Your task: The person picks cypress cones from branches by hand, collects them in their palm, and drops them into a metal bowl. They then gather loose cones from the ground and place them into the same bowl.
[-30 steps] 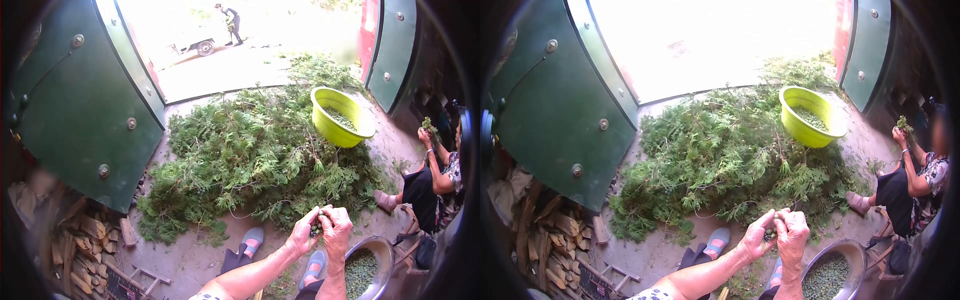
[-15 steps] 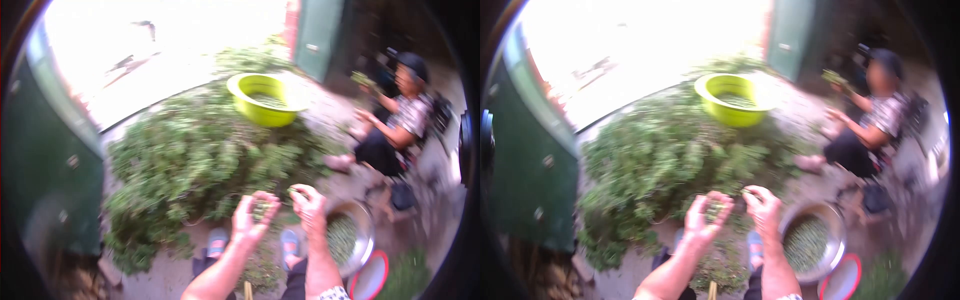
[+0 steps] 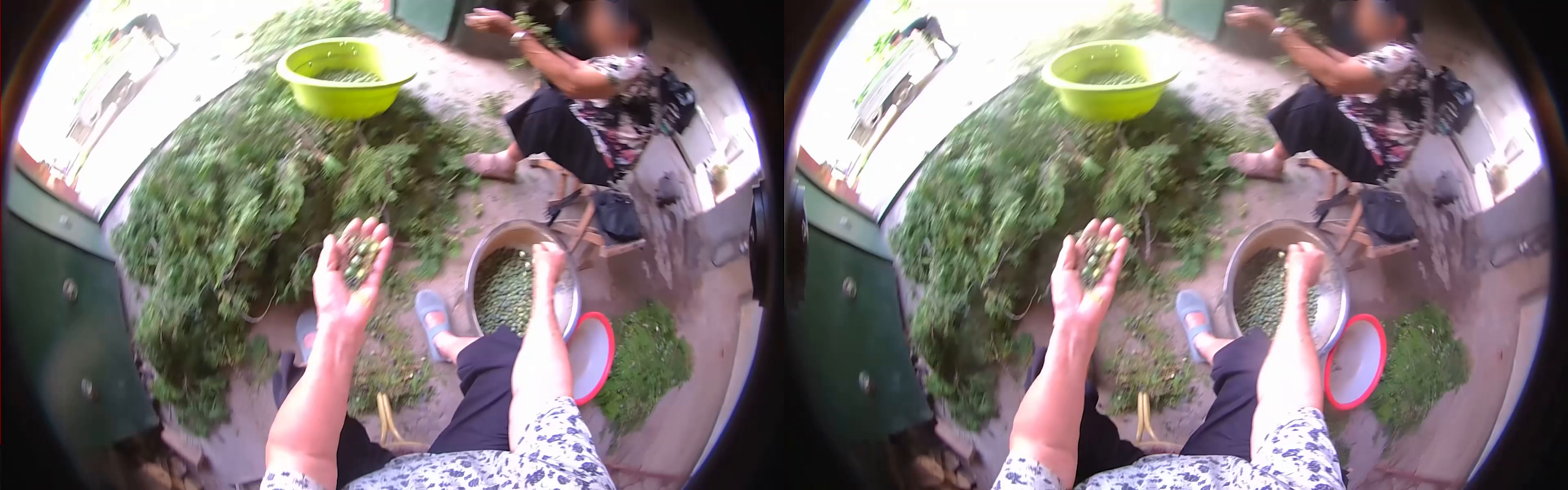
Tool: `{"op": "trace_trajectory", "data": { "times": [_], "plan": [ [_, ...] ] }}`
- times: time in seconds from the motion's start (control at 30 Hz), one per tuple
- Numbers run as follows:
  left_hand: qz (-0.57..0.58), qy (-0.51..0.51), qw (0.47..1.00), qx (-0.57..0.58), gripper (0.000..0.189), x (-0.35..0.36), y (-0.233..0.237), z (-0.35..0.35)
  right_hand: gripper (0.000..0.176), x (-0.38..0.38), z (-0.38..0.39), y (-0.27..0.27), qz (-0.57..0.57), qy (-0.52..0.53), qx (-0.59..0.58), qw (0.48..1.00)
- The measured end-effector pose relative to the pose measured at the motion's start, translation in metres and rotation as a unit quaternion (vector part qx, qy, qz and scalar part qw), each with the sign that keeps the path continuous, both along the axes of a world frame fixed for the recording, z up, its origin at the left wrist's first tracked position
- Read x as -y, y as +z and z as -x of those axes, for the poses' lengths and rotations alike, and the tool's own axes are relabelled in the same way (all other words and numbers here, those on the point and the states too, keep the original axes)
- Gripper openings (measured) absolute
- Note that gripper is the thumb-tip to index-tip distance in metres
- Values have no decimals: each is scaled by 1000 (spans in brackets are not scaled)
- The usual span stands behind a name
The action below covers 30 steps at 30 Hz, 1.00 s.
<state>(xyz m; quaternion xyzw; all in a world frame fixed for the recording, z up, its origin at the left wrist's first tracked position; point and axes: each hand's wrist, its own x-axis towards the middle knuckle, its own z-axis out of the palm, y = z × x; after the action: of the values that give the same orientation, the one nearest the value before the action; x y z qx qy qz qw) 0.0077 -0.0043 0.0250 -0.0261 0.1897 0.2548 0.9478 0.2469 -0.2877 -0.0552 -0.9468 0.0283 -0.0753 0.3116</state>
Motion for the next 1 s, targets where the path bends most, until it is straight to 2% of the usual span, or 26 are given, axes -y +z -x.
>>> {"op": "trace_trajectory", "data": {
  "times": [0.03,0.1,0.13,0.17,0.23,0.27,0.3,0.33,0.37,0.43,0.53,0.57,0.63,0.73,0.83,0.97,1.0],
  "plan": [
    [4,-1,1000,22,42,-1,-3,-1,20,4,-2,2,20,-60,-60,996],
    [-1,-3,999,41,43,0,-4,-2,21,27,-23,-24,145,-98,-96,980],
    [-7,-3,999,39,44,1,-3,-2,25,30,-21,-29,110,-148,-62,981],
    [-5,2,999,37,44,1,-2,-2,25,34,-23,-34,112,-143,-64,981],
    [-13,-6,998,53,44,2,1,-3,29,27,-20,-24,82,-46,0,996],
    [-4,-5,998,61,44,3,1,-3,27,14,-11,-11,-28,43,53,997],
    [-3,-2,998,62,44,4,0,-3,32,-8,2,10,-135,149,71,977],
    [3,-7,998,68,44,5,0,-3,31,-32,14,23,-228,171,28,958],
    [8,-12,997,75,45,5,-1,-5,29,-66,45,61,-324,170,-75,928],
    [-3,-18,998,61,45,8,1,-5,19,-111,90,94,-326,267,-86,903],
    [-21,-31,999,38,47,11,4,-4,15,-144,131,104,-349,380,-93,852],
    [-26,-37,999,29,47,10,4,-3,18,-149,134,100,-303,443,-49,842],
    [-43,-52,997,42,47,8,-4,-1,21,-161,143,100,-284,505,35,814],
    [-56,-72,995,44,47,9,-8,0,25,-170,150,98,-238,500,25,833],
    [-52,-72,996,30,46,9,-10,-1,25,-174,151,101,-196,521,57,829],
    [-59,-72,995,22,43,7,-6,2,21,-176,149,101,-214,500,55,838],
    [-66,-71,995,-22,42,8,1,3,18,-176,147,104,-321,455,-94,825]
  ]
}}
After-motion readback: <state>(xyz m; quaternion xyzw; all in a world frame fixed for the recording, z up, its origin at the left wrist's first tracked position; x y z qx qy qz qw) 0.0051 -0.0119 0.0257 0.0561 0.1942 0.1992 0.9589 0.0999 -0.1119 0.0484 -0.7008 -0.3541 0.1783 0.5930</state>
